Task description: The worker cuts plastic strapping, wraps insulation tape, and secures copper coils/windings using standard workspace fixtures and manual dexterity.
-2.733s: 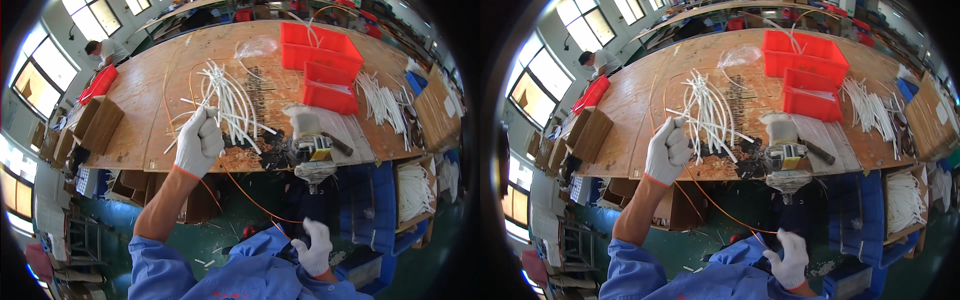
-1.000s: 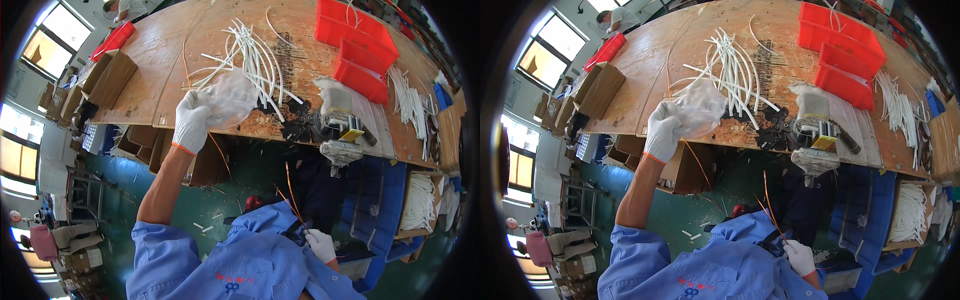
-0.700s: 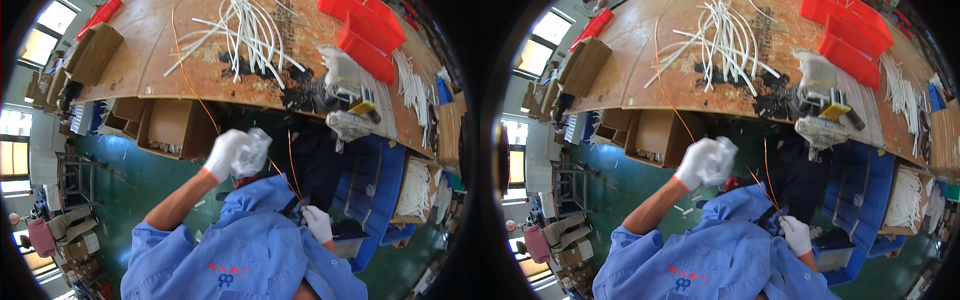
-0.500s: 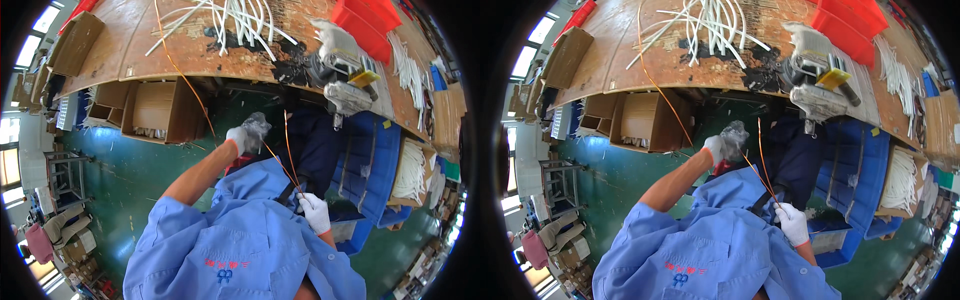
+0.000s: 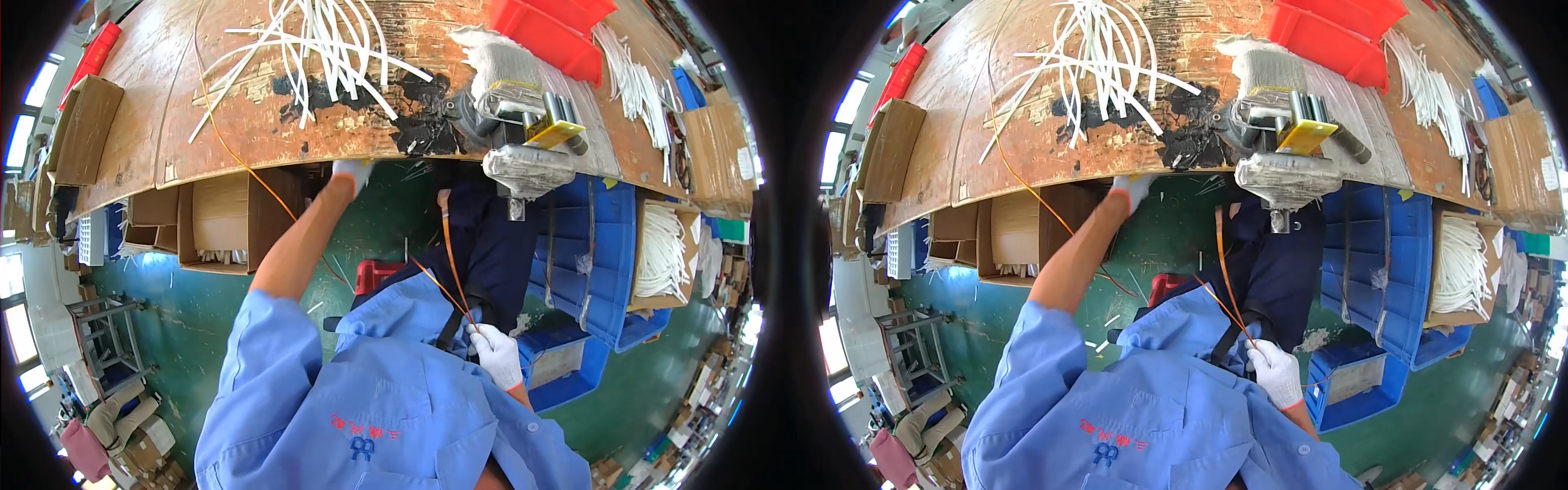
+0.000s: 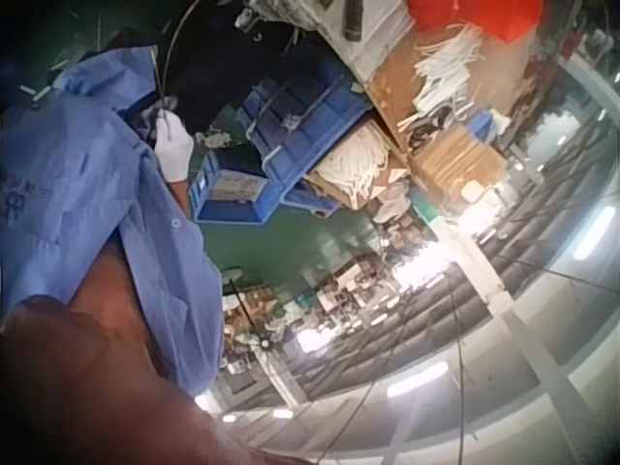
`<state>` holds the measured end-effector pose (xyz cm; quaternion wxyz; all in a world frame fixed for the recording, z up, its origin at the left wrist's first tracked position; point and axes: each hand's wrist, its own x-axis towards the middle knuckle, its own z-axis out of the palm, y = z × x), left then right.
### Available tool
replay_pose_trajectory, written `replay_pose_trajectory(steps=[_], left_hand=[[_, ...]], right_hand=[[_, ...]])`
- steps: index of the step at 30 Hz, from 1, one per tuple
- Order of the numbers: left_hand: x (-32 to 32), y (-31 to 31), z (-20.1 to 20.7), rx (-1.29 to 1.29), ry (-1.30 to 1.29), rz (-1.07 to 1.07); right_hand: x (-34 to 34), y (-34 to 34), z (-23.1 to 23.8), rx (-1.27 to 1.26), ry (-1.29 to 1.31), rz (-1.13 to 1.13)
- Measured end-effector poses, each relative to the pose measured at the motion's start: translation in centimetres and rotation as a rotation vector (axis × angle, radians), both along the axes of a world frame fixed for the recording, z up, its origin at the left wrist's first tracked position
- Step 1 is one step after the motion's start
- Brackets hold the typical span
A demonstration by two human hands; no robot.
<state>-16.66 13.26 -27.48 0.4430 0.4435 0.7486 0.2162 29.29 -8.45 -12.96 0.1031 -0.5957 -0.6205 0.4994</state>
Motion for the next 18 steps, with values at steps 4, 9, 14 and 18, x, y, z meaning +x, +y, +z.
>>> replay_pose_trajectory(steps=[4,9,14,18], left_hand=[[3.6,-7.6,7.2,-0.122,-0.231,-0.588],[4.2,-8.5,24.2,0.155,-0.104,-0.232],[2.0,-0.7,25.1,0.579,1.098,-0.739],[-0.1,2.5,23.7,0.778,1.098,-0.905]], right_hand=[[0.7,0.3,1.2,-0.105,0.1,-0.101],[7.2,0.4,1.3,0.086,0.034,0.103],[1.1,3.7,6.0,0.175,0.156,0.12],[0.3,5.1,8.2,0.163,0.249,0.1]])
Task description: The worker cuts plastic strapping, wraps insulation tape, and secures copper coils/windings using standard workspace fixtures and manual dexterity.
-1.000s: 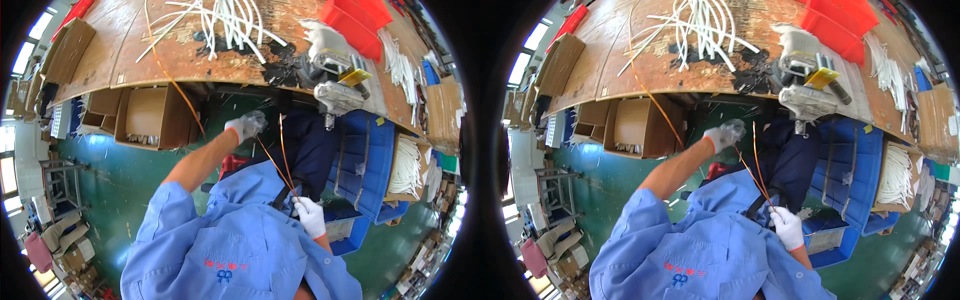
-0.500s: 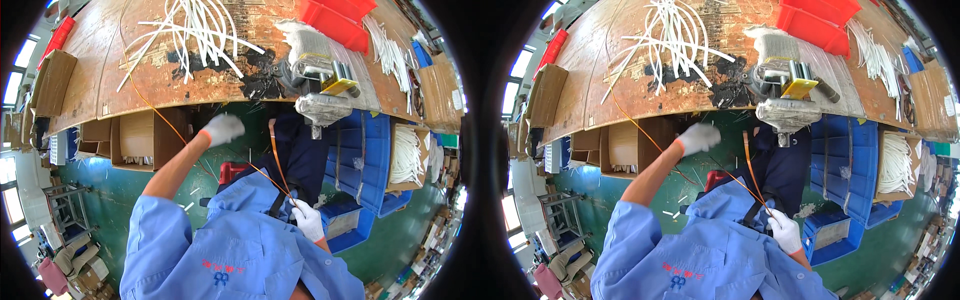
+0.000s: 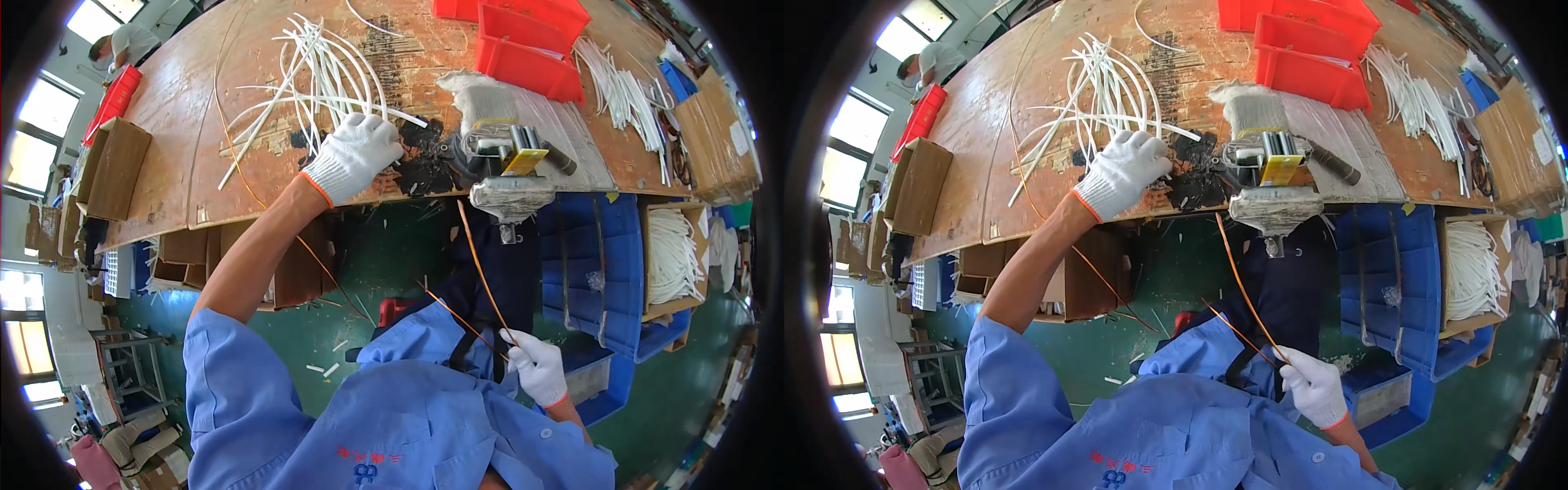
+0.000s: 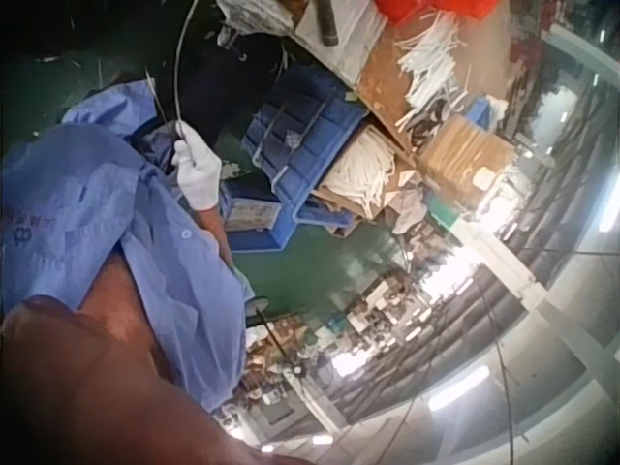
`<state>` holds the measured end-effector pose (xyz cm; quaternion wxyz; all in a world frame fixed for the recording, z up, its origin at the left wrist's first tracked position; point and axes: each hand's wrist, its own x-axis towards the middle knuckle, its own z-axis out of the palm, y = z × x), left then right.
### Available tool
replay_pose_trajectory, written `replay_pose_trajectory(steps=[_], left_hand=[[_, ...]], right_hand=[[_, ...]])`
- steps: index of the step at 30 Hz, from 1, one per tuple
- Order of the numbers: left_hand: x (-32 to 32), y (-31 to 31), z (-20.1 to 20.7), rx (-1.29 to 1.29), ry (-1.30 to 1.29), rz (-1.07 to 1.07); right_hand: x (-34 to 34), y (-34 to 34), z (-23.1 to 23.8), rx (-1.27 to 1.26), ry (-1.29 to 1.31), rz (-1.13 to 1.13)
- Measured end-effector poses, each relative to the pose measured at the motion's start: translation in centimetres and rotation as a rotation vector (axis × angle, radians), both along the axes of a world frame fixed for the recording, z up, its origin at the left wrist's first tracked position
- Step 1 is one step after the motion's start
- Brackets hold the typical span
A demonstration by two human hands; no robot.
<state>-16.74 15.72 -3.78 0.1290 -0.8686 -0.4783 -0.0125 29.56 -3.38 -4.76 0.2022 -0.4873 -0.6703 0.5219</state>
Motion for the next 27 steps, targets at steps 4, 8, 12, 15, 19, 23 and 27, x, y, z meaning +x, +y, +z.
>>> replay_pose_trajectory(steps=[4,8,12,15,19,23,27], left_hand=[[1.5,-0.6,0.9,0.12,-0.525,0.006],[8.4,-5.2,10.2,0.066,-1.268,0.211],[14.3,-9.5,18.8,-0.2,-0.554,-0.075],[16.6,-11.1,16.9,-0.198,-0.134,-0.24],[15.8,-11.9,10.9,-0.381,-0.027,-0.321],[16.8,-14.6,7.9,-0.565,-0.263,-0.23],[20.0,-15.2,6.4,-0.887,-0.584,-0.019]], right_hand=[[2.8,0.0,-0.1,0.055,-0.056,-0.043],[4.1,0.8,1.1,0.094,-0.131,0.036],[5.7,0.9,2.0,0.153,-0.042,0.062],[7.1,1.5,3.6,0.155,-0.094,0.196],[10.5,1.5,2.5,0.216,-0.014,0.135],[10.7,2.2,1.9,0.41,-0.328,0.222],[1.4,2.7,4.5,0.644,-0.144,0.09]])
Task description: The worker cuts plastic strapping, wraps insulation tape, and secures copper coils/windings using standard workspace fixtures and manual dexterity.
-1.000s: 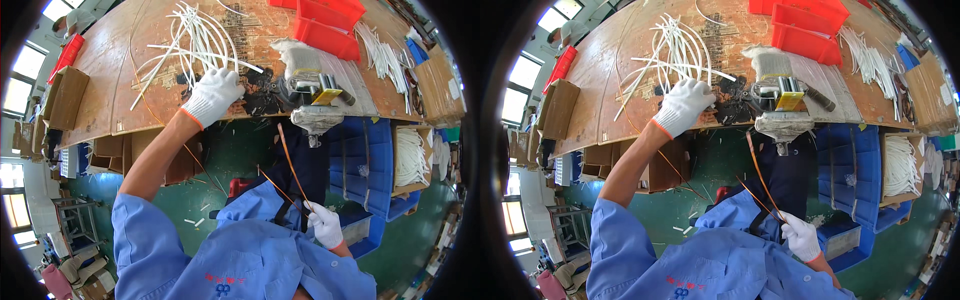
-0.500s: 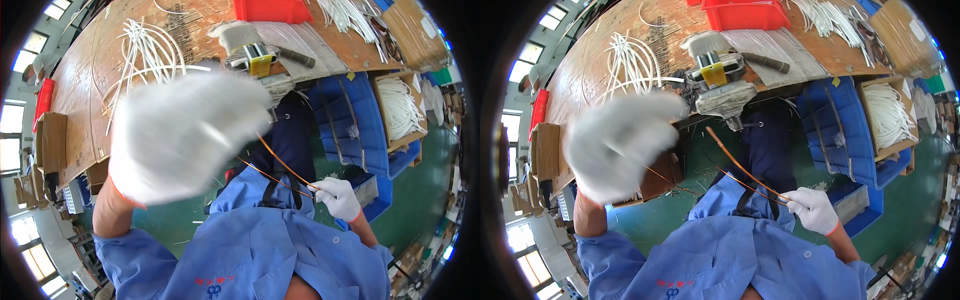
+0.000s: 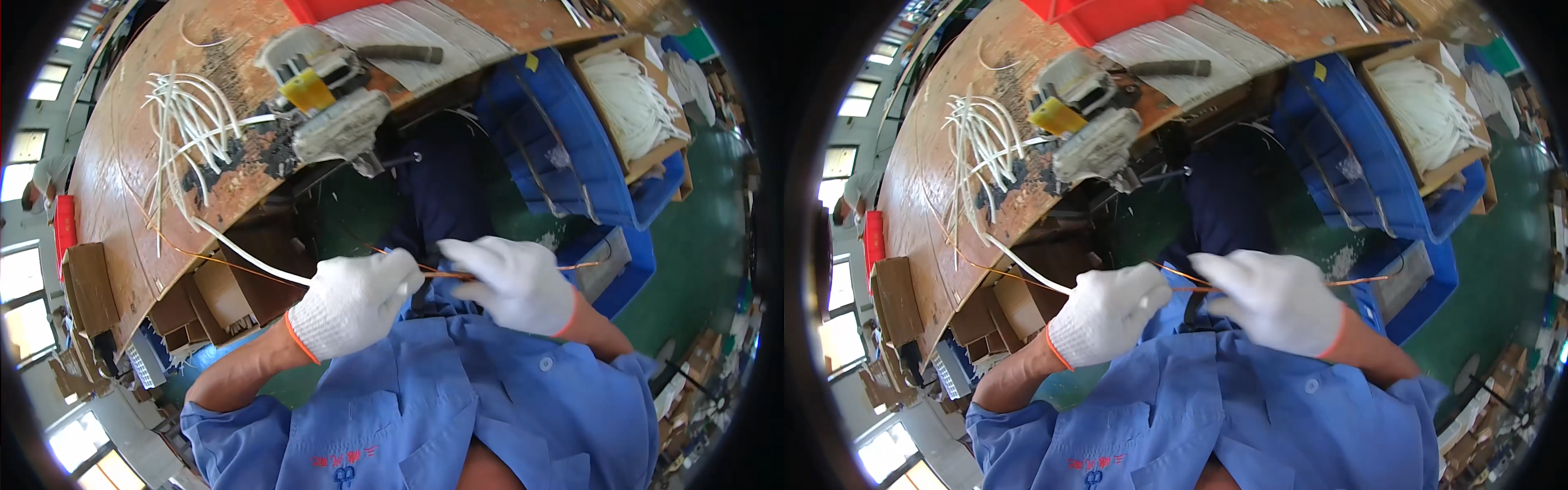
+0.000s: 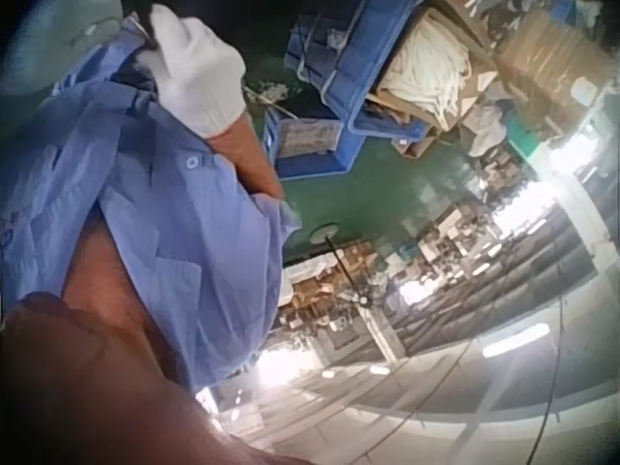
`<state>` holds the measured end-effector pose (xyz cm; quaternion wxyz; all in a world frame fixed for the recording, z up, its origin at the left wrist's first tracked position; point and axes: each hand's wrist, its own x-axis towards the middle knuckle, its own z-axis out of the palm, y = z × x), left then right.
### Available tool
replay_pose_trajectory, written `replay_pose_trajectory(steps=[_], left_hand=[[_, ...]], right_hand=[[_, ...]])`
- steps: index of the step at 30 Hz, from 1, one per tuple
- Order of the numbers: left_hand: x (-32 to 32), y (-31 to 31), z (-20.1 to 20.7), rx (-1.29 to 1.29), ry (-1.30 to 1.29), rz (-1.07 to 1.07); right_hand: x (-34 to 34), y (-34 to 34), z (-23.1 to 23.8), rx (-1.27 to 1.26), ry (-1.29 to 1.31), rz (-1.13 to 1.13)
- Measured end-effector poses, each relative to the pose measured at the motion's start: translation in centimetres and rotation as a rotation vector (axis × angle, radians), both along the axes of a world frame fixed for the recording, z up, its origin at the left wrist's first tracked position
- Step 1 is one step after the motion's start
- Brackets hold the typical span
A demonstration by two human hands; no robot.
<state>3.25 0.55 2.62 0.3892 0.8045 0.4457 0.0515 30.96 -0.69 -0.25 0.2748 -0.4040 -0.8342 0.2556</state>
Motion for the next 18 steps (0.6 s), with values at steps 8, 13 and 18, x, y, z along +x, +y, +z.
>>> replay_pose_trajectory(steps=[8,13,18], left_hand=[[-1.4,1.8,3.2,-0.285,-0.382,0.495],[0.0,0.2,3.8,-0.049,-0.218,0.351],[1.0,1.5,0.9,0.6,-0.061,-0.141]], right_hand=[[-1.3,2.4,1.4,-0.037,0.213,-0.059],[-0.2,3.5,2.7,-0.344,0.289,0.011],[-0.7,3.6,3.8,-0.808,0.427,0.075]])
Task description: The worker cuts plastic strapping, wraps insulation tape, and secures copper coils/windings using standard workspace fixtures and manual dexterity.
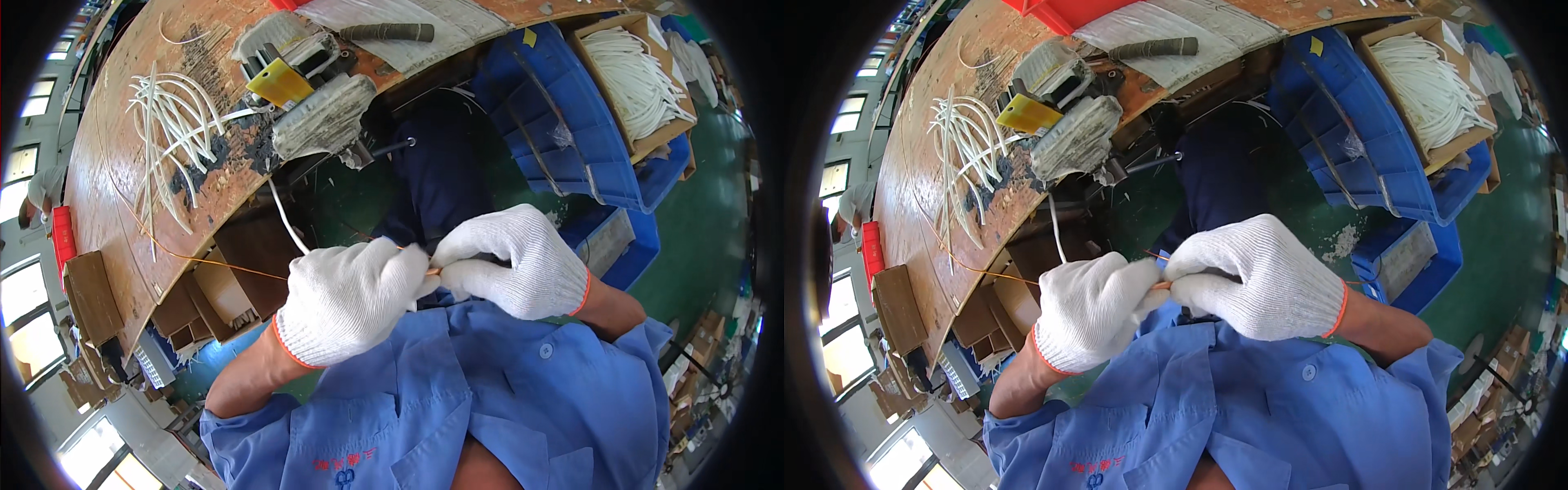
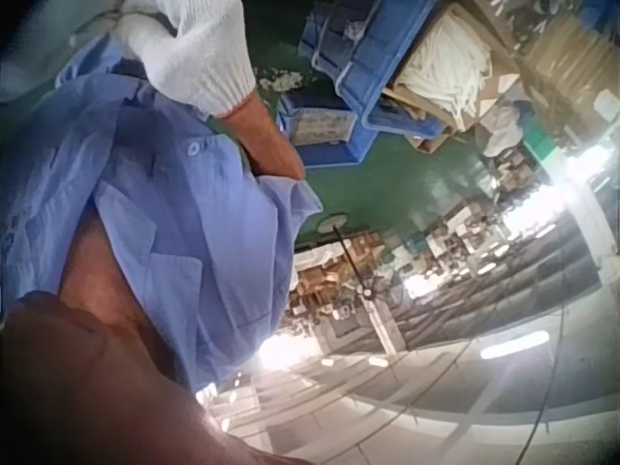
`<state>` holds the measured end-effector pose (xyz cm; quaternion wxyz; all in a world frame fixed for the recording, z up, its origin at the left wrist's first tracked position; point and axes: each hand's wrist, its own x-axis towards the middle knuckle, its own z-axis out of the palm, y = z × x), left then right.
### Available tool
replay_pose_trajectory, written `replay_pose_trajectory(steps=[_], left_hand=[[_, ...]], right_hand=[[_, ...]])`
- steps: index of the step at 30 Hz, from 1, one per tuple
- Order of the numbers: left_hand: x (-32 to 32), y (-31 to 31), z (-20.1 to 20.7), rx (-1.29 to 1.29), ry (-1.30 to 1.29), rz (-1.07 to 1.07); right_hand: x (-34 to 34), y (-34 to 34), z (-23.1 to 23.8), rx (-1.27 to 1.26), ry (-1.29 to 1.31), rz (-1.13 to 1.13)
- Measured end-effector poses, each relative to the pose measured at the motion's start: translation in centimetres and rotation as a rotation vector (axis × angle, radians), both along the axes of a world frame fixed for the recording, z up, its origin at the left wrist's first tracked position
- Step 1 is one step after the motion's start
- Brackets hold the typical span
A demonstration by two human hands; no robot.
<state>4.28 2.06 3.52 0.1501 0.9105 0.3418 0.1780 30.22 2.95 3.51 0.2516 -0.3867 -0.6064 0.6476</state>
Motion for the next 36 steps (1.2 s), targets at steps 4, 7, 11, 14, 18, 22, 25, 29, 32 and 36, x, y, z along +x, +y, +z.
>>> replay_pose_trajectory(steps=[4,7,11,14,18,22,25,29,32,36], left_hand=[[-0.7,0.4,0.1,-0.025,-0.07,-0.143],[-2.2,0.7,1.3,-0.149,-0.218,0.086],[-1.9,0.0,2.7,-0.685,-0.228,0.315],[-0.8,-0.7,2.6,-0.829,-0.285,0.242],[-0.6,-0.3,1.6,-0.668,-0.248,0.145],[-0.7,-0.1,2.1,-0.61,-0.145,0.135],[-1.0,-0.1,2.2,-0.559,-0.053,0.104],[-1.6,0.3,1.6,-0.555,-0.112,0.016],[-1.4,0.5,2.2,-0.666,-0.197,0.07],[-1.7,0.0,0.9,-0.654,-0.358,0.068]], right_hand=[[0.5,0.3,0.8,-0.359,0.074,0.046],[1.6,0.9,1.2,-0.439,0.062,-0.031],[2.4,0.8,0.8,-0.364,0.096,-0.074],[2.0,0.7,1.1,-0.348,0.11,-0.071],[1.4,0.6,2.0,-0.328,0.075,-0.047],[1.2,0.5,2.2,-0.31,0.051,0.008],[1.0,0.7,2.2,-0.305,0.044,0.037],[0.9,0.8,2.1,-0.297,0.036,0.064],[0.8,0.8,2.0,-0.283,0.019,0.074],[0.6,0.8,1.8,-0.3,0.033,0.069]])
